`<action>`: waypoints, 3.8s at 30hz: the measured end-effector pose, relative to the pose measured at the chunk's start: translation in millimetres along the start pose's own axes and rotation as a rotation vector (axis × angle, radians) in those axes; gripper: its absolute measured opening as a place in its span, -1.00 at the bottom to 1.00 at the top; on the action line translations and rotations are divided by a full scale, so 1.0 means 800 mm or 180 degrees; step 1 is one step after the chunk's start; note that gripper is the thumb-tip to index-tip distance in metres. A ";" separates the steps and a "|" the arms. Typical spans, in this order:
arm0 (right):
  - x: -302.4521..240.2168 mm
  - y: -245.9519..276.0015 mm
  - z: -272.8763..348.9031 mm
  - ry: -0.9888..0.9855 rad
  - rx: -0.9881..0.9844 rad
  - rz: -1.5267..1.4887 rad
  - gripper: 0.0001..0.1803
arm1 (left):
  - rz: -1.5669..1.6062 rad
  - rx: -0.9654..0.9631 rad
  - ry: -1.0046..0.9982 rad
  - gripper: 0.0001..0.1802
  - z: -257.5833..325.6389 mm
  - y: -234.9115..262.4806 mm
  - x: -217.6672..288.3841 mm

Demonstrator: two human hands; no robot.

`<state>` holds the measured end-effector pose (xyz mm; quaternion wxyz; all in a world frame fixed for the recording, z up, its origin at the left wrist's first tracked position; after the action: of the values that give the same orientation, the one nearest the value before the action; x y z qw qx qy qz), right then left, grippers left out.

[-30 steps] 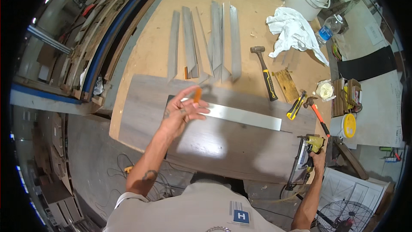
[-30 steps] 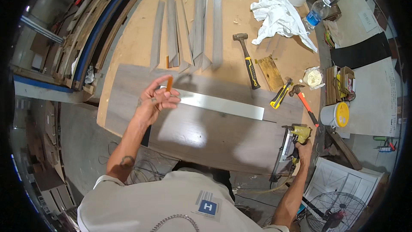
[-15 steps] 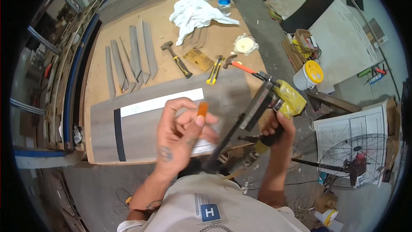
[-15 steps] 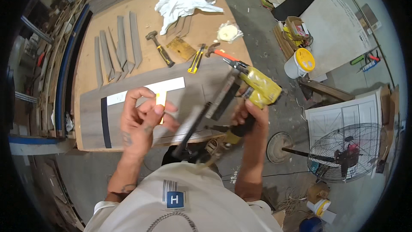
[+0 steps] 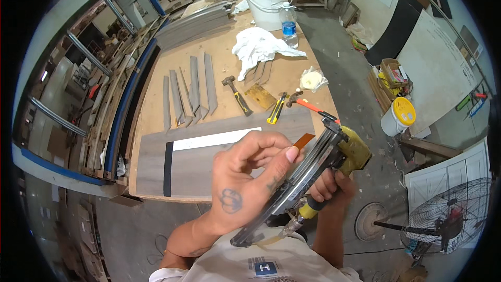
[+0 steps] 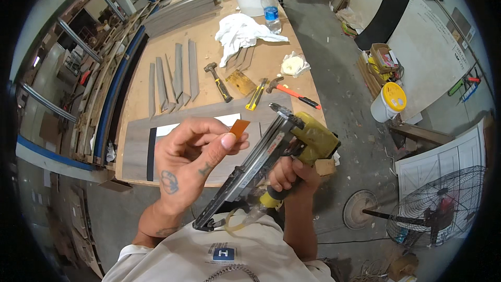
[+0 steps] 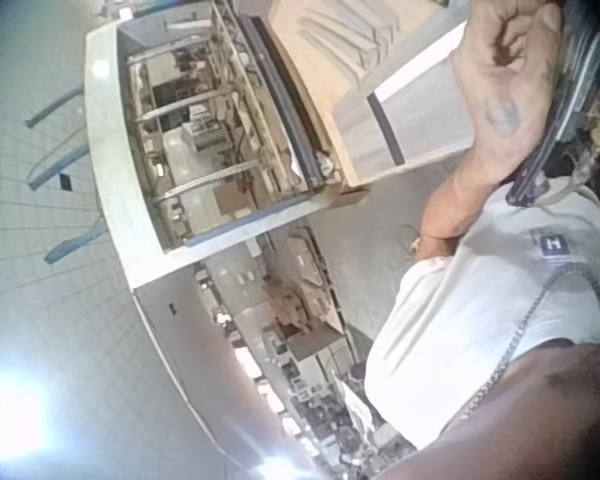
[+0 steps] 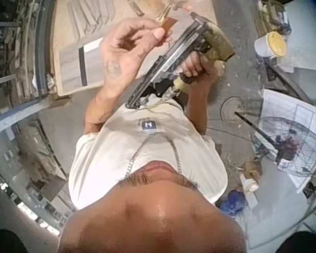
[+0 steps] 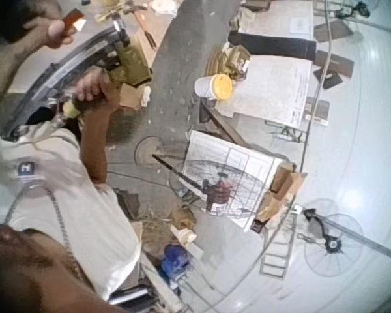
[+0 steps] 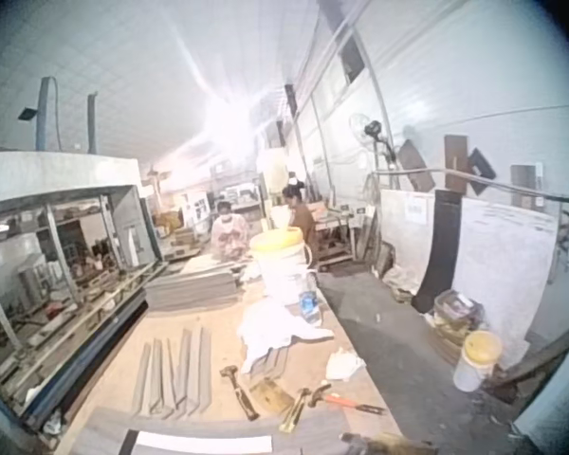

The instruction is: Assembling and nailing wooden furniture panels using a pneumatic nail gun and a hammer.

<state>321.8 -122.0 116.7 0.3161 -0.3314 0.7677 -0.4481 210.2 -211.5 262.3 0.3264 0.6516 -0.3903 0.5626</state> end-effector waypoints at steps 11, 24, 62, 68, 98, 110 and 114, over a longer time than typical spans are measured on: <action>-0.008 -0.051 0.016 0.0015 -0.0385 0.0068 -0.75 | 0.1157 -0.0407 0.0240 -0.88 0.016 -0.027 0.013; 0.009 -0.064 0.034 -0.0230 -0.0097 0.0003 -0.73 | -0.1730 -0.0438 0.0110 -0.87 0.039 -0.037 0.051; -0.018 0.003 0.096 0.1043 0.0932 0.0472 -0.67 | 0.0942 0.0525 -0.0427 0.02 0.020 -0.008 -0.140; -0.082 0.067 0.192 0.1072 0.2590 0.1718 -0.72 | -0.0141 -0.0129 0.0665 -0.09 0.060 0.031 -0.283; 0.070 0.143 0.231 -0.3831 0.2684 0.5766 -0.31 | -0.2605 -0.3008 -0.1107 -0.54 0.048 -0.023 -0.479; 0.094 0.153 0.224 -0.3891 0.2889 0.5008 -0.07 | -0.2727 -0.3244 -0.1032 -0.51 0.055 -0.029 -0.493; 0.106 0.146 0.195 -0.3873 0.1821 0.5392 -0.09 | -0.2494 -0.3298 -0.0967 -0.45 0.051 -0.025 -0.491</action>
<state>367.9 -219.5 -66.2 0.9170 0.2262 0.3285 -0.0068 222.9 -181.7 -132.1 0.7190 0.5761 -0.3862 0.0441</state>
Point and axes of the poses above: each hand's wrist, its own z-axis away from the middle knuckle, its own y-axis out of the back of the hand, x = y × z, the point moved 10 cm from there along -z, towards the middle knuckle, and after that the axes turned 7 degrees about -x, right-handed, at the moved point
